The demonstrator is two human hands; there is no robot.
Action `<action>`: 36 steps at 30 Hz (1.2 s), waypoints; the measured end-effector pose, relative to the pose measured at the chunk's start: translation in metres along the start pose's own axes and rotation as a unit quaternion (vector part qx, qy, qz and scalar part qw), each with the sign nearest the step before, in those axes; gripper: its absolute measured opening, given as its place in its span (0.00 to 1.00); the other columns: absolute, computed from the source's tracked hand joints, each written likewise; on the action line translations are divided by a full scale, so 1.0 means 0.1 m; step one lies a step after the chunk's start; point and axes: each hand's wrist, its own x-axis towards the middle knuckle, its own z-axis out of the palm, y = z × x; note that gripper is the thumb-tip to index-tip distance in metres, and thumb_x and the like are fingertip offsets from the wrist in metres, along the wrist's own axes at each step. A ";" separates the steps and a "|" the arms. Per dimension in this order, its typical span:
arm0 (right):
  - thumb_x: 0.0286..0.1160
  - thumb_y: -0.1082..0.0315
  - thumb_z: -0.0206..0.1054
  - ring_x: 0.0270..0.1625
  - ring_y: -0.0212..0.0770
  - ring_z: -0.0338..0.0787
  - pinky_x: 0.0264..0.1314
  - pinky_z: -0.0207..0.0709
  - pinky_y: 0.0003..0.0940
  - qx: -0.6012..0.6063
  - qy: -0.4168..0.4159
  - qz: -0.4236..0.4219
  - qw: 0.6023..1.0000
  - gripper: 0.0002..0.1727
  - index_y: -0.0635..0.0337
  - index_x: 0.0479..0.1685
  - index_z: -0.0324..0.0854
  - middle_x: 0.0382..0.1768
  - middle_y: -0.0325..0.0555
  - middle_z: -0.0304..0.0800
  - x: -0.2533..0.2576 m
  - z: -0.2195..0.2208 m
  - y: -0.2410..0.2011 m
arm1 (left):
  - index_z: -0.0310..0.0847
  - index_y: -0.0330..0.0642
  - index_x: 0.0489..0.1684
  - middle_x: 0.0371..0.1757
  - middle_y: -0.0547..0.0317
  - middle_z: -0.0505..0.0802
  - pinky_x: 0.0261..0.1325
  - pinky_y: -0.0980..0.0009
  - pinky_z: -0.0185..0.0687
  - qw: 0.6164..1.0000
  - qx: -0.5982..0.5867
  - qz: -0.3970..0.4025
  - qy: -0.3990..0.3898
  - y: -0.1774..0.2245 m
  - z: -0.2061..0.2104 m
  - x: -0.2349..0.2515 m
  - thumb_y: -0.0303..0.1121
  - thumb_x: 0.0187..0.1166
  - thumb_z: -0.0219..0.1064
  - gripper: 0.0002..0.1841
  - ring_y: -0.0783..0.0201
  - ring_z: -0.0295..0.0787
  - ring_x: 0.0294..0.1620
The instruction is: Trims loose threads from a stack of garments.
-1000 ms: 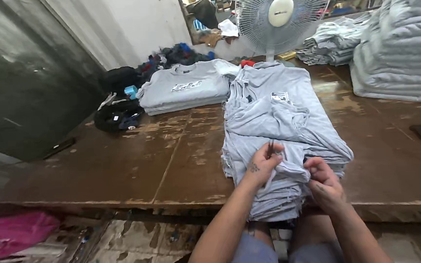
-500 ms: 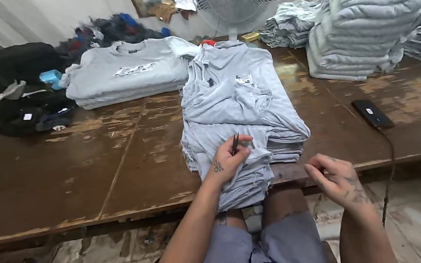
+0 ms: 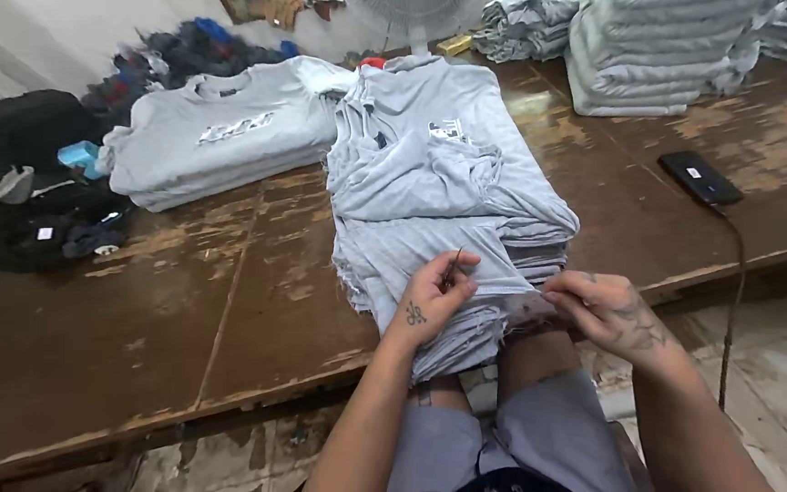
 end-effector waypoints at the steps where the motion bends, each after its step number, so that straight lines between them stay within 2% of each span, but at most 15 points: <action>1: 0.83 0.68 0.58 0.31 0.35 0.88 0.39 0.82 0.26 -0.004 0.001 -0.002 1.000 0.14 0.64 0.38 0.88 0.30 0.49 0.91 -0.02 -0.01 0.01 | 0.84 0.33 0.57 0.29 0.73 0.86 0.38 0.82 0.78 1.000 -0.002 -0.003 0.001 -0.01 0.01 0.00 0.29 0.79 0.65 0.13 0.83 0.79 0.29; 4: 0.80 0.64 0.58 0.29 0.45 0.90 0.32 0.83 0.42 -0.050 -0.024 0.066 0.996 0.14 0.65 0.39 0.86 0.30 0.52 0.90 -0.03 -0.04 -0.05 | 0.83 0.34 0.58 0.27 0.76 0.85 0.36 0.82 0.77 1.000 -0.024 0.004 0.018 -0.05 0.01 0.03 0.28 0.77 0.65 0.14 0.83 0.78 0.27; 6: 0.83 0.50 0.62 0.37 0.54 0.93 0.41 0.86 0.54 -0.037 -0.061 0.131 0.989 0.27 0.70 0.57 0.84 0.39 0.58 0.92 0.05 -0.01 -0.16 | 0.82 0.33 0.57 0.26 0.78 0.84 0.34 0.83 0.76 0.999 -0.035 0.009 0.029 -0.05 0.01 0.03 0.27 0.76 0.64 0.14 0.85 0.77 0.25; 7: 0.81 0.43 0.63 0.40 0.54 0.93 0.44 0.87 0.55 -0.024 -0.054 0.142 0.988 0.34 0.69 0.64 0.82 0.42 0.58 0.92 0.10 0.07 -0.20 | 0.82 0.32 0.56 0.25 0.78 0.84 0.34 0.83 0.76 0.999 -0.040 0.009 0.032 -0.03 0.01 0.03 0.27 0.76 0.64 0.13 0.85 0.77 0.25; 9: 0.80 0.41 0.64 0.40 0.51 0.94 0.44 0.88 0.50 -0.001 0.001 0.108 0.994 0.34 0.68 0.62 0.84 0.43 0.56 0.94 0.19 0.32 -0.21 | 0.82 0.32 0.55 0.26 0.78 0.85 0.34 0.83 0.77 0.998 -0.047 0.013 0.036 0.00 0.03 0.03 0.25 0.76 0.64 0.13 0.84 0.78 0.26; 12: 0.80 0.66 0.64 0.34 0.49 0.95 0.40 0.89 0.43 -0.005 0.065 0.045 0.997 0.13 0.67 0.42 0.90 0.33 0.54 0.94 0.23 0.51 -0.11 | 0.81 0.30 0.57 0.29 0.75 0.87 0.36 0.83 0.77 0.999 -0.003 0.023 0.025 0.06 0.03 -0.01 0.25 0.77 0.63 0.13 0.84 0.79 0.28; 14: 0.78 0.71 0.63 0.34 0.51 0.95 0.42 0.89 0.46 -0.003 0.026 0.059 0.998 0.11 0.67 0.41 0.91 0.32 0.54 0.95 0.17 0.34 -0.11 | 0.82 0.29 0.61 0.34 0.68 0.89 0.38 0.82 0.78 0.995 0.102 0.017 -0.009 0.11 -0.02 -0.05 0.28 0.80 0.62 0.16 0.82 0.81 0.31; 15: 0.78 0.72 0.63 0.34 0.52 0.96 0.41 0.88 0.48 -0.002 0.012 0.066 0.998 0.10 0.67 0.40 0.91 0.31 0.55 0.94 0.11 0.26 -0.12 | 0.83 0.30 0.63 0.36 0.64 0.91 0.39 0.79 0.80 0.985 0.171 0.018 -0.025 0.14 -0.05 -0.08 0.29 0.80 0.62 0.17 0.78 0.82 0.32; 17: 0.80 0.70 0.62 0.34 0.50 0.95 0.40 0.88 0.45 -0.007 0.026 0.048 0.998 0.11 0.67 0.39 0.89 0.31 0.54 0.94 -0.01 0.17 -0.11 | 0.83 0.35 0.68 0.44 0.52 0.94 0.43 0.61 0.86 0.949 0.311 0.030 -0.048 0.26 -0.08 -0.13 0.34 0.79 0.65 0.21 0.62 0.90 0.37; 19: 0.82 0.70 0.60 0.35 0.46 0.95 0.41 0.88 0.39 -0.011 0.065 0.022 0.998 0.13 0.66 0.39 0.89 0.33 0.53 0.95 -0.09 0.15 -0.14 | 0.82 0.37 0.70 0.50 0.45 0.94 0.37 0.48 0.87 0.907 0.410 0.073 -0.063 0.46 -0.06 -0.15 0.39 0.78 0.65 0.24 0.49 0.93 0.40; 21: 0.82 0.70 0.59 0.34 0.44 0.94 0.39 0.87 0.36 -0.011 0.085 0.011 0.996 0.13 0.66 0.39 0.88 0.33 0.52 0.94 -0.14 0.16 -0.23 | 0.86 0.39 0.62 0.43 0.47 0.92 0.28 0.51 0.85 0.874 0.455 0.148 -0.081 0.67 -0.01 -0.16 0.39 0.78 0.63 0.20 0.49 0.92 0.34; 27: 0.78 0.69 0.59 0.26 0.41 0.89 0.27 0.81 0.34 -0.021 0.137 -0.005 0.990 0.13 0.64 0.31 0.86 0.24 0.49 0.89 -0.13 0.28 -0.37 | 0.93 0.46 0.53 0.32 0.52 0.92 0.26 0.57 0.80 0.778 0.559 0.262 -0.117 0.88 0.16 -0.06 0.27 0.74 0.63 0.15 0.49 0.91 0.29; 31: 0.77 0.70 0.59 0.24 0.41 0.88 0.25 0.79 0.33 -0.018 0.151 -0.010 0.988 0.12 0.64 0.28 0.84 0.21 0.47 0.87 -0.08 0.28 -0.39 | 0.92 0.46 0.53 0.32 0.52 0.92 0.25 0.56 0.81 0.771 0.573 0.256 -0.106 0.93 0.08 -0.07 0.29 0.75 0.61 0.15 0.49 0.91 0.28; 34: 0.81 0.69 0.58 0.28 0.39 0.89 0.32 0.82 0.30 0.034 0.153 -0.014 0.987 0.13 0.65 0.33 0.85 0.26 0.49 0.90 -0.08 0.25 -0.40 | 0.91 0.46 0.58 0.36 0.50 0.93 0.28 0.54 0.81 0.773 0.575 0.251 -0.093 0.89 0.10 -0.06 0.30 0.76 0.62 0.16 0.47 0.91 0.32; 36: 0.84 0.68 0.57 0.30 0.37 0.89 0.36 0.82 0.26 0.087 0.139 -0.046 0.985 0.13 0.65 0.35 0.84 0.27 0.49 0.90 -0.08 0.25 -0.44 | 0.93 0.46 0.55 0.33 0.51 0.93 0.25 0.55 0.81 0.779 0.572 0.245 -0.078 0.78 0.10 -0.05 0.28 0.75 0.63 0.16 0.48 0.91 0.28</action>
